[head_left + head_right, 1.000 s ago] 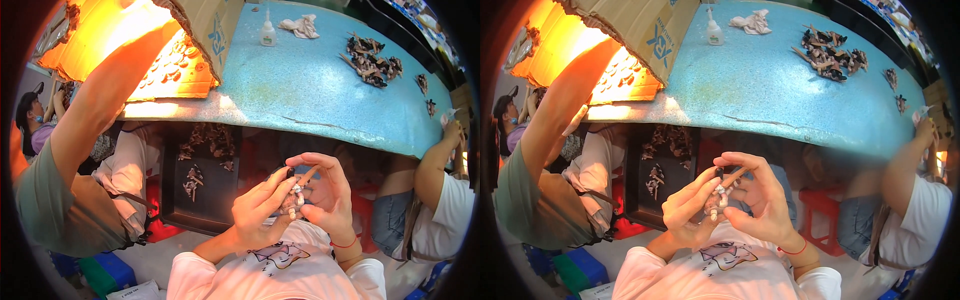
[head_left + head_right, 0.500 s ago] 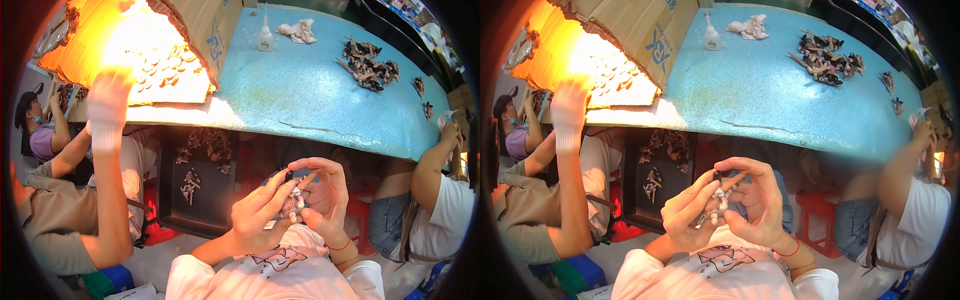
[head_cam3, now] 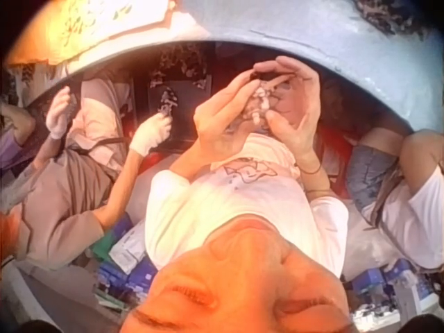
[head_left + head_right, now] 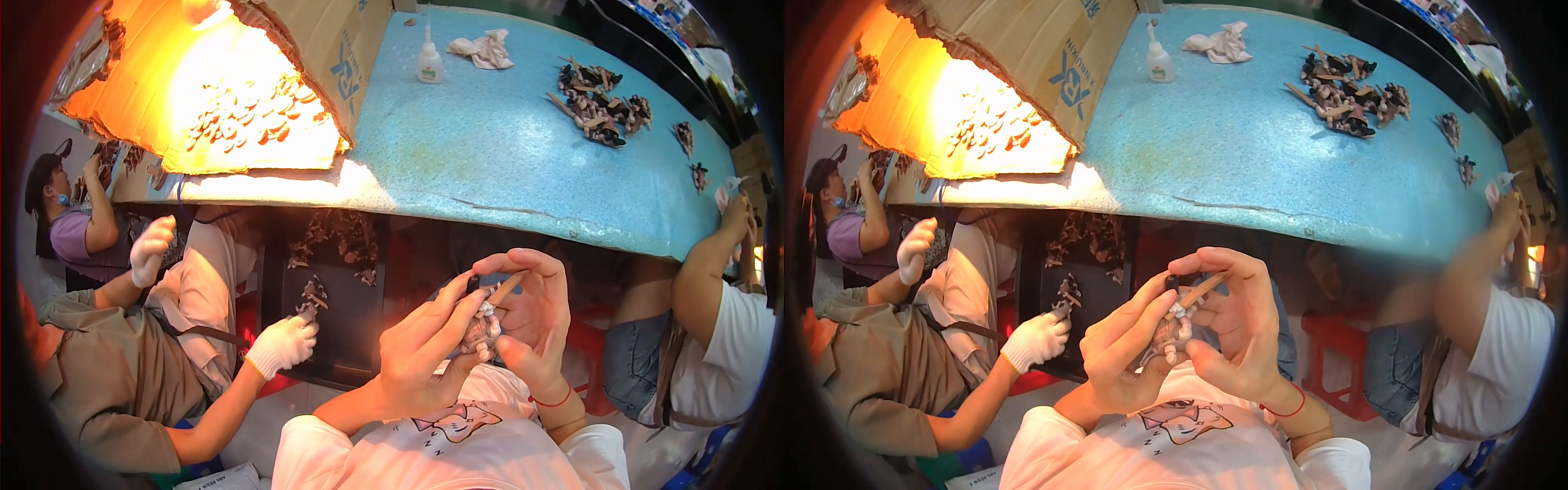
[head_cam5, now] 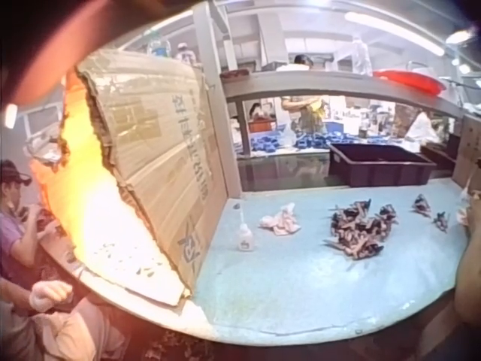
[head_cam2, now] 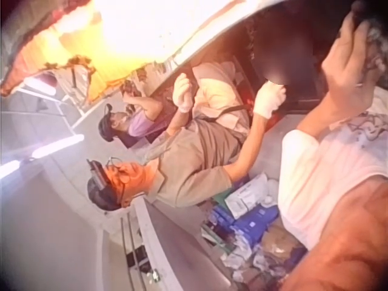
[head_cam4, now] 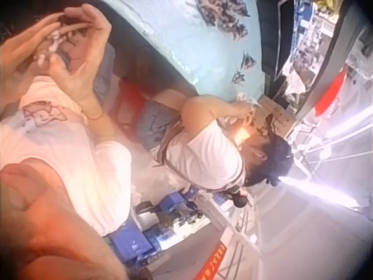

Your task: The person assembles plastic figurine toy parts by applying liquid glue from a glue dispenser to join components at a manufacturing workbench.

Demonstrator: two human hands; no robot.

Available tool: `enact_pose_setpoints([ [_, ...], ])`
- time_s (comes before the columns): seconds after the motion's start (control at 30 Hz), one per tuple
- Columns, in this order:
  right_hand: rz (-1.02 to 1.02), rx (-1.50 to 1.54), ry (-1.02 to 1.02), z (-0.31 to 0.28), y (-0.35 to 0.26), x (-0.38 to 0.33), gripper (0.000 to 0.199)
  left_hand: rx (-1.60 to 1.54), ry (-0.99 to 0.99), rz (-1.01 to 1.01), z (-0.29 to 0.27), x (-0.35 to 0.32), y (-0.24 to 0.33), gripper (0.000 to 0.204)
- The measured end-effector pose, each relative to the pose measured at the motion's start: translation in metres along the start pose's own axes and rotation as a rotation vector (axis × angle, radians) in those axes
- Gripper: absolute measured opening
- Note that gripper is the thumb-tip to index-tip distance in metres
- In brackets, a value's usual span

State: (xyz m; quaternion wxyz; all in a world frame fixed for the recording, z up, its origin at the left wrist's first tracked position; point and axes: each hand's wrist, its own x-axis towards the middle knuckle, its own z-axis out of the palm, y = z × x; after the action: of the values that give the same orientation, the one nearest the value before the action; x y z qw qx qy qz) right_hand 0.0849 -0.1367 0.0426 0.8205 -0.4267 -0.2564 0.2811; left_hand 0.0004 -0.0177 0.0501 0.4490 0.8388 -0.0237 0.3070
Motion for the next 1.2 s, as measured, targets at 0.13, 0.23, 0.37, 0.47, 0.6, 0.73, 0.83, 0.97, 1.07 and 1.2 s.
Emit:
enact_pose_setpoints([
  [0.13,-0.017,0.0,-0.02,-0.005,0.004,0.002,0.066,0.02,-0.003,-0.005,-0.001,0.002,0.001,0.05],
  [0.23,0.005,0.007,-0.011,-0.006,0.003,0.004,0.065,0.031,-0.021,-0.048,-0.002,0.003,0.003,0.049],
  [0.37,0.012,0.027,0.0,-0.005,0.003,0.004,0.065,0.039,-0.029,-0.078,-0.001,0.004,0.005,0.047],
  [0.47,0.014,0.049,0.015,-0.005,0.003,0.006,0.065,0.09,-0.016,-0.05,-0.001,0.006,0.007,0.046],
  [0.6,0.079,0.109,0.045,-0.008,0.004,0.009,0.067,0.217,-0.048,-0.046,0.001,0.011,0.01,0.042],
  [0.73,0.121,0.243,0.092,-0.01,0.008,0.008,0.069,0.286,-0.049,-0.019,0.003,0.013,0.012,0.041],
  [0.83,0.114,0.243,0.112,-0.009,0.007,0.009,0.069,0.29,-0.082,-0.065,0.003,0.018,0.017,0.043],
  [0.97,0.078,0.232,0.089,-0.011,0.006,0.008,0.069,0.273,-0.08,-0.067,0.003,0.018,0.018,0.044],
  [1.07,0.047,0.219,0.07,-0.012,0.006,0.008,0.068,0.271,-0.079,-0.027,0.004,0.017,0.014,0.043],
  [1.2,-0.042,0.182,0.022,-0.012,0.004,0.007,0.069,0.221,-0.057,0.039,0.005,0.018,0.009,0.046],
])
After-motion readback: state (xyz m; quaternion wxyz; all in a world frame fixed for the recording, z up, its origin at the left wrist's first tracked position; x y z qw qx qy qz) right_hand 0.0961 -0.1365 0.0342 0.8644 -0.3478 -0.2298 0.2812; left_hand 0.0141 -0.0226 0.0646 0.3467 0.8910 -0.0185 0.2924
